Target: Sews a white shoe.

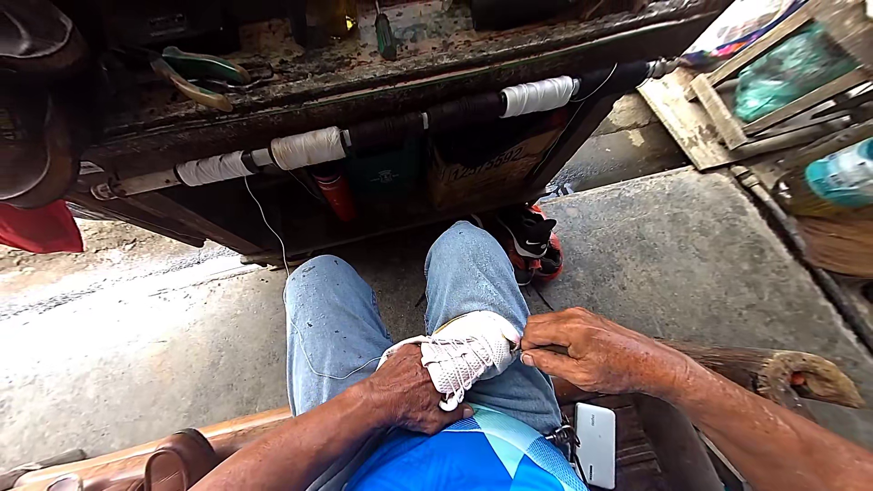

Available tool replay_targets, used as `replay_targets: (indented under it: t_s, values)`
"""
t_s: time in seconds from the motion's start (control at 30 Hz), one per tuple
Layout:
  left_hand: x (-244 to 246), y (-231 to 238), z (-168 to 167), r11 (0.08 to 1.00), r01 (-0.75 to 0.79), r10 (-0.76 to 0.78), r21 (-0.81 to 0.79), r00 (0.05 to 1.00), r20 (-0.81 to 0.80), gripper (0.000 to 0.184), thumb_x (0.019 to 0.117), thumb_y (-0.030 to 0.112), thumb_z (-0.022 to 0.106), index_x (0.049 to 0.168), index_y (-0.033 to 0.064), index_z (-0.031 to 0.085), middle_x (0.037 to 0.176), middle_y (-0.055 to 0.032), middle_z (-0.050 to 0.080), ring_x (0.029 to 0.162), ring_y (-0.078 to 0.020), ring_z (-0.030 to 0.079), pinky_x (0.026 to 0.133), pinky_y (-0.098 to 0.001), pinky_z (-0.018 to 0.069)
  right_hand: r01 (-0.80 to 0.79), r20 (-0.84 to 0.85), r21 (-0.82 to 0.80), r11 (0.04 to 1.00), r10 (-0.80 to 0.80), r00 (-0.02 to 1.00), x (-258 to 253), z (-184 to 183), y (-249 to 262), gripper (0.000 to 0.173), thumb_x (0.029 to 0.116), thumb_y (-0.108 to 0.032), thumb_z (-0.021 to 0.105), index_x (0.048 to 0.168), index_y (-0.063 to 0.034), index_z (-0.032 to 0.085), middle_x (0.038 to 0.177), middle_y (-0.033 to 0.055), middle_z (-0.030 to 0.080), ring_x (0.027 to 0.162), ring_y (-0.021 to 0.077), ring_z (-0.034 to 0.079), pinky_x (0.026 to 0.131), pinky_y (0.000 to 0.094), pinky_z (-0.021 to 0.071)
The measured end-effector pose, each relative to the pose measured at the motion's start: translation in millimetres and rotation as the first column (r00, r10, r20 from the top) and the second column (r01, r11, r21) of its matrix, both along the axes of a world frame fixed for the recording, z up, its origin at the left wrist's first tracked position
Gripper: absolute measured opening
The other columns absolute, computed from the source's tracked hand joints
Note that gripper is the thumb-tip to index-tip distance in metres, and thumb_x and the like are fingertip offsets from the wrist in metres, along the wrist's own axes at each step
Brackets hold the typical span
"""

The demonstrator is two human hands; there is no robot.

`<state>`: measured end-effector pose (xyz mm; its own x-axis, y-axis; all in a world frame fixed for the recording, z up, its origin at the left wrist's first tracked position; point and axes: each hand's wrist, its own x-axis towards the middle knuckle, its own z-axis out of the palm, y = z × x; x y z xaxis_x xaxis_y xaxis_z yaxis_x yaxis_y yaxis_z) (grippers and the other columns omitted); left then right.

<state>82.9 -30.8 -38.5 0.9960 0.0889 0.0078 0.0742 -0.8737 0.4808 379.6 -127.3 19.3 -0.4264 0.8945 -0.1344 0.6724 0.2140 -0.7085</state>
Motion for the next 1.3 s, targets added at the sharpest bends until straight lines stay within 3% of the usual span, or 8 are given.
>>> replay_targets:
  t_s: [0.17, 0.33, 0.83, 1.0, 1.1, 1.2, 1.3]
  values:
    - [-1, 2, -4, 1.0, 0.019, -0.019, -0.001, 1.0, 0.011, 0.053, 0.0976, 0.059, 0.049, 0.108, 0.0132, 0.072, 0.107, -0.0086, 0.075, 0.104, -0.023, 0.071, 0.084, -0.0459, 0.0565, 0.038, -0.033, 0.031, 0.999, -0.037, 0.999, -4, -3, -7, 0.029, 0.1033, -0.031, 0.053, 0.088, -0.0108, 0.066, 0.077, 0.0004, 0.06, 0.072, 0.008, 0.059, 0.063, 0.0261, 0.0475]
    - [-1, 4, -3, 1.0, 0.029, -0.029, -0.012, 1.0, -0.006, 0.054, 0.0976, 0.06, 0.048, 0.11, 0.012, 0.071, 0.11, -0.0095, 0.074, 0.108, -0.0241, 0.07, 0.089, -0.0467, 0.0555, 0.087, -0.038, 0.064, 0.994, -0.085, 0.996, -10, -5, -15, 0.028, 0.1034, -0.029, 0.054, 0.088, -0.0089, 0.066, 0.078, 0.0025, 0.061, 0.072, 0.0092, 0.059, 0.064, 0.0259, 0.0487]
    - [-4, 3, -5, 0.999, 0.037, -0.037, -0.012, 0.999, 0.021, 0.054, 0.0973, 0.06, 0.048, 0.107, 0.0124, 0.071, 0.107, -0.0094, 0.074, 0.105, -0.0241, 0.07, 0.086, -0.047, 0.0558, 0.153, 0.042, 0.109, 0.982, -0.158, 0.986, -25, -4, -26, 0.031, 0.1051, -0.031, 0.051, 0.09, -0.009, 0.066, 0.08, 0.0032, 0.062, 0.072, 0.0105, 0.06, 0.064, 0.0267, 0.0496]
    - [-19, 1, -6, 0.997, -0.053, 0.06, -0.05, 0.989, 0.134, 0.053, 0.0981, 0.06, 0.05, 0.115, 0.0148, 0.071, 0.116, -0.0069, 0.074, 0.116, -0.0196, 0.067, 0.099, -0.0438, 0.0518, 0.341, 0.002, 0.143, 0.929, -0.345, 0.939, -33, -6, -40, 0.028, 0.105, -0.032, 0.052, 0.103, -0.0086, 0.069, 0.085, 0.003, 0.066, 0.071, 0.0075, 0.061, 0.064, 0.0233, 0.0518]
    - [-26, 0, -7, 0.988, -0.085, 0.104, -0.125, 0.983, 0.153, 0.053, 0.0983, 0.061, 0.051, 0.118, 0.0161, 0.071, 0.12, -0.0055, 0.072, 0.12, -0.0175, 0.064, 0.104, -0.0431, 0.0488, 0.413, -0.03, 0.089, 0.906, -0.412, 0.911, -35, -8, -49, 0.027, 0.1052, -0.034, 0.053, 0.11, -0.0113, 0.066, 0.083, 0.0001, 0.063, 0.068, 0.0048, 0.057, 0.062, 0.0219, 0.0502]
    - [-28, -3, -4, 0.985, -0.093, 0.112, -0.149, 0.986, 0.125, 0.053, 0.0982, 0.062, 0.051, 0.116, 0.0161, 0.071, 0.119, -0.0058, 0.073, 0.12, -0.0183, 0.065, 0.103, -0.0443, 0.0495, 0.341, 0.073, 0.114, 0.933, -0.35, 0.934, -34, -4, -48, 0.027, 0.1052, -0.031, 0.049, 0.102, -0.0115, 0.068, 0.092, 0.0033, 0.067, 0.077, 0.0114, 0.064, 0.066, 0.0296, 0.0538]
    - [-27, -6, -1, 0.983, -0.12, 0.134, -0.142, 0.987, 0.093, 0.051, 0.0982, 0.061, 0.052, 0.115, 0.0172, 0.072, 0.118, -0.0055, 0.073, 0.118, -0.019, 0.066, 0.1, -0.0457, 0.0518, 0.328, 0.108, 0.074, 0.942, -0.334, 0.936, -39, 4, -39, 0.021, 0.0989, -0.024, 0.051, 0.09, -0.0103, 0.065, 0.086, 0.0037, 0.063, 0.075, 0.0126, 0.062, 0.064, 0.0299, 0.0516]
